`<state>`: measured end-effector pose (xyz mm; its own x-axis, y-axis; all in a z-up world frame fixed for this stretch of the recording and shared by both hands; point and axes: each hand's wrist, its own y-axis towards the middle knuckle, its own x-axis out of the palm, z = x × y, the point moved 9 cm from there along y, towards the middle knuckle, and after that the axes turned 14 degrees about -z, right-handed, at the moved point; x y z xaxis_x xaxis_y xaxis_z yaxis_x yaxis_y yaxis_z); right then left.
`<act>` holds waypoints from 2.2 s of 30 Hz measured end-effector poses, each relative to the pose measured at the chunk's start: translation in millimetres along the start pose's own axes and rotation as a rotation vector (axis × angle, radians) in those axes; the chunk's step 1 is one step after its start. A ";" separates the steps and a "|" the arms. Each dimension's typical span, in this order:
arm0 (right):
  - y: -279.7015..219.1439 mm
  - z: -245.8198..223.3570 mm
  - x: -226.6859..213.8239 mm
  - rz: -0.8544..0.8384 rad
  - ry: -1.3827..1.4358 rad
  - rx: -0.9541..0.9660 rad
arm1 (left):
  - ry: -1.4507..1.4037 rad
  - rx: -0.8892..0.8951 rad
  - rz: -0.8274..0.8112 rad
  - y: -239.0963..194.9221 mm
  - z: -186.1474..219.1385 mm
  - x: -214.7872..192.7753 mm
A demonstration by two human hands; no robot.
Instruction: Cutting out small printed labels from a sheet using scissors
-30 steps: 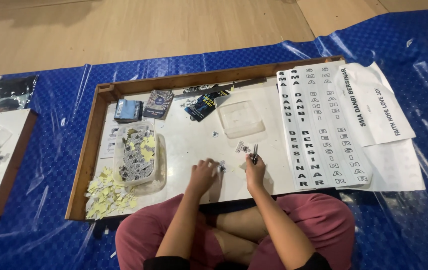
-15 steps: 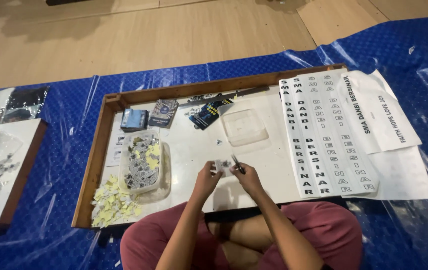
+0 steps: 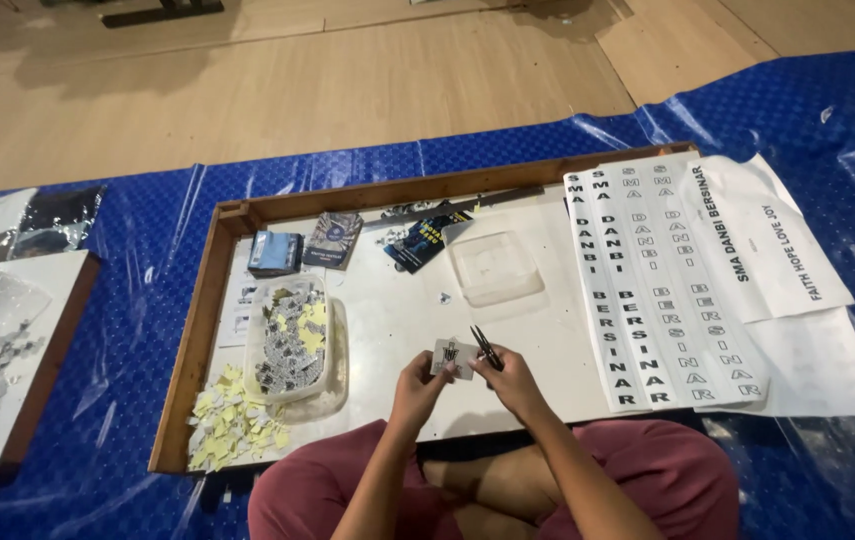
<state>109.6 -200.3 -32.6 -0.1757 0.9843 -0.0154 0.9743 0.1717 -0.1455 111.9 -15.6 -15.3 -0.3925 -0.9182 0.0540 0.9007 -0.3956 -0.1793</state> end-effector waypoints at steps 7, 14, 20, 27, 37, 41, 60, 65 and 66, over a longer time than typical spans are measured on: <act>-5.2 7.1 -1.7 0.040 0.094 0.001 | 0.089 -0.043 -0.039 -6.9 1.1 6.8; -5.2 15.5 0.2 0.040 0.060 0.007 | 0.047 0.004 0.029 -10.7 15.1 5.1; -7.8 2.0 6.4 0.018 0.050 -0.022 | 0.037 -0.040 0.007 -5.8 0.7 7.7; -7.1 24.6 28.4 -0.065 0.405 -0.074 | -0.066 0.011 0.163 -21.1 28.0 1.9; -12.6 27.9 51.3 -0.177 0.300 -0.026 | -0.165 0.061 0.203 -12.8 -10.6 1.0; -19.0 13.5 62.6 -0.234 0.502 -0.022 | -0.195 0.048 0.217 -14.3 -10.8 5.9; -27.4 7.1 64.7 -0.217 0.581 -0.026 | -0.230 0.040 0.223 -25.0 5.5 14.0; -27.4 10.4 65.1 -0.182 0.580 -0.036 | -0.262 0.058 0.229 -19.9 -14.6 12.8; -28.3 9.3 64.4 -0.169 0.586 -0.039 | -0.263 0.061 0.231 -18.4 -21.1 12.8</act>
<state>69.4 -142.2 -38.6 -0.2329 0.7999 0.5531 0.9461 0.3180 -0.0616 86.4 -19.7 -32.0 -0.1232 -0.9546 0.2712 0.9727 -0.1703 -0.1574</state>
